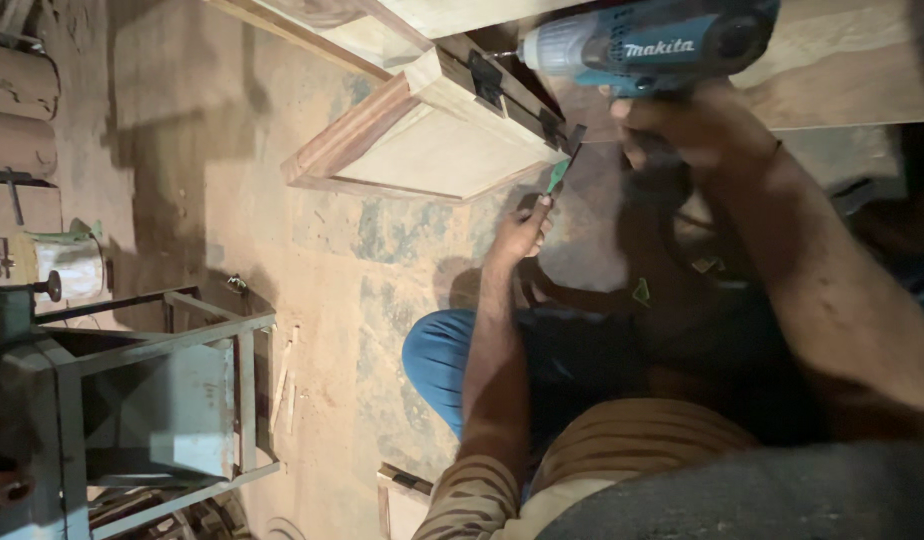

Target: The person sits on the floor of a woodworking shop and uses a cordless impact driver to drive screws into black hinge plates mounted on wooden cabinet doors. They hold each door steady, position screws, drive them in, and reposition the doors between screws.

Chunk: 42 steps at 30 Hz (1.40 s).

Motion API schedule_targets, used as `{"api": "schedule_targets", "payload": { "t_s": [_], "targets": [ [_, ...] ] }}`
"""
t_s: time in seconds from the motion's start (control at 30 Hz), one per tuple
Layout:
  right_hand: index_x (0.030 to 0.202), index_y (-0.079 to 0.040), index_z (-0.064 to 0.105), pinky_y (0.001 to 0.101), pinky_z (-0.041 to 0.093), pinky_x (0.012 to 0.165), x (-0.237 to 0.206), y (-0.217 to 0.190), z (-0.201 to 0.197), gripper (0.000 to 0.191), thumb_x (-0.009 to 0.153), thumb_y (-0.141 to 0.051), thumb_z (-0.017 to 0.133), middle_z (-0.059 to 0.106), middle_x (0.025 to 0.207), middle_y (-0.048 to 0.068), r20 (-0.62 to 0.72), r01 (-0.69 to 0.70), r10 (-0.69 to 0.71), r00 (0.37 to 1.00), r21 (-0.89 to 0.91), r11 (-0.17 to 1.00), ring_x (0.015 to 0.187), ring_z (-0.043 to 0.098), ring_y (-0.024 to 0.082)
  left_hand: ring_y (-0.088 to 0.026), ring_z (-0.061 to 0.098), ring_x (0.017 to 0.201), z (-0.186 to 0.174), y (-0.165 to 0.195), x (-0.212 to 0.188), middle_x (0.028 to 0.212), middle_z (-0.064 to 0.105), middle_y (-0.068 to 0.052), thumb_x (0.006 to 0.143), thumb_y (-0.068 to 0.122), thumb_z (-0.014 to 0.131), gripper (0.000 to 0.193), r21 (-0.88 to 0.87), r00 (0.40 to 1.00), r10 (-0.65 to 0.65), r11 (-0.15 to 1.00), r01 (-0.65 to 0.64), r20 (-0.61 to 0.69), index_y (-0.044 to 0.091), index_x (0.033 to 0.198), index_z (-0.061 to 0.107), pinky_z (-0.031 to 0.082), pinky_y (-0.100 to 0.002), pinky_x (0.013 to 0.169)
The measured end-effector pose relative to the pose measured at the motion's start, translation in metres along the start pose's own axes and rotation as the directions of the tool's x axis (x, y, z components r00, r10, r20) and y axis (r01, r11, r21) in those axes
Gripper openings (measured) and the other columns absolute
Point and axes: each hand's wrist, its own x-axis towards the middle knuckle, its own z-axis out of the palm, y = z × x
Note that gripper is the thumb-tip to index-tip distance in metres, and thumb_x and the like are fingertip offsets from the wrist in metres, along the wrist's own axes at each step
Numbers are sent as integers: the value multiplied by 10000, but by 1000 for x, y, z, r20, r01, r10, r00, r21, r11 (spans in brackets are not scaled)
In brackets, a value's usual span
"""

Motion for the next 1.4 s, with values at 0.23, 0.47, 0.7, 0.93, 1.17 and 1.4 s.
{"api": "schedule_targets", "payload": {
  "t_s": [0.23, 0.47, 0.7, 0.93, 1.17, 1.4],
  "targets": [
    [1208, -69, 623, 324, 530, 811, -19, 60, -10, 215, 1006, -136, 656, 635, 1011, 51, -147, -168, 210, 967, 256, 952, 908, 626, 159, -115, 518, 465, 0, -12, 16, 605, 579, -25, 917, 584, 663, 541, -45, 999, 54, 997, -54, -3, 47, 901, 731, 426, -262, 417],
    [1264, -76, 653, 364, 528, 898, -103, 199, -29, 270, 1012, -170, 649, 667, 1138, 101, -302, -359, 450, 840, 312, 880, 1007, 646, 204, -101, 485, 446, 0, -12, 13, 611, 556, -10, 934, 536, 644, 443, -35, 997, 71, 997, -71, 1, 102, 973, 725, 390, -266, 394],
    [1111, -78, 710, 390, 513, 732, -144, 258, -6, 262, 951, -284, 734, 701, 944, 98, -397, -818, 856, 331, 332, 470, 806, 647, 245, -89, 528, 492, 2, -3, 6, 672, 621, -16, 956, 536, 639, 477, 8, 996, 94, 995, -94, -7, 78, 1021, 755, 440, -268, 428],
    [1077, -56, 700, 421, 547, 637, -136, 272, -7, 301, 935, -320, 731, 706, 885, 109, -426, -729, 799, 425, 363, 581, 728, 671, 278, -113, 531, 482, 0, -6, 4, 672, 607, -50, 978, 516, 631, 454, 70, 990, 138, 988, -135, -40, 69, 1005, 709, 427, -287, 421],
    [1129, -79, 685, 459, 560, 687, -132, 239, 6, 346, 967, -385, 676, 706, 967, 136, -536, -773, 560, 632, -379, 509, 807, 686, 322, -105, 540, 493, -2, -3, 3, 682, 601, -39, 959, 527, 640, 496, 64, 986, 156, 986, -153, -55, 83, 1177, 628, 430, -273, 412],
    [1055, -59, 688, 482, 556, 675, -91, 173, -18, 363, 1002, -416, 716, 694, 941, 176, -326, -350, -251, 911, -935, -56, 829, 686, 375, -85, 546, 502, -6, 0, 4, 677, 619, -9, 948, 586, 621, 562, 112, 997, 69, 992, -65, -25, 31, 985, 702, 435, -250, 423]
  ]
}}
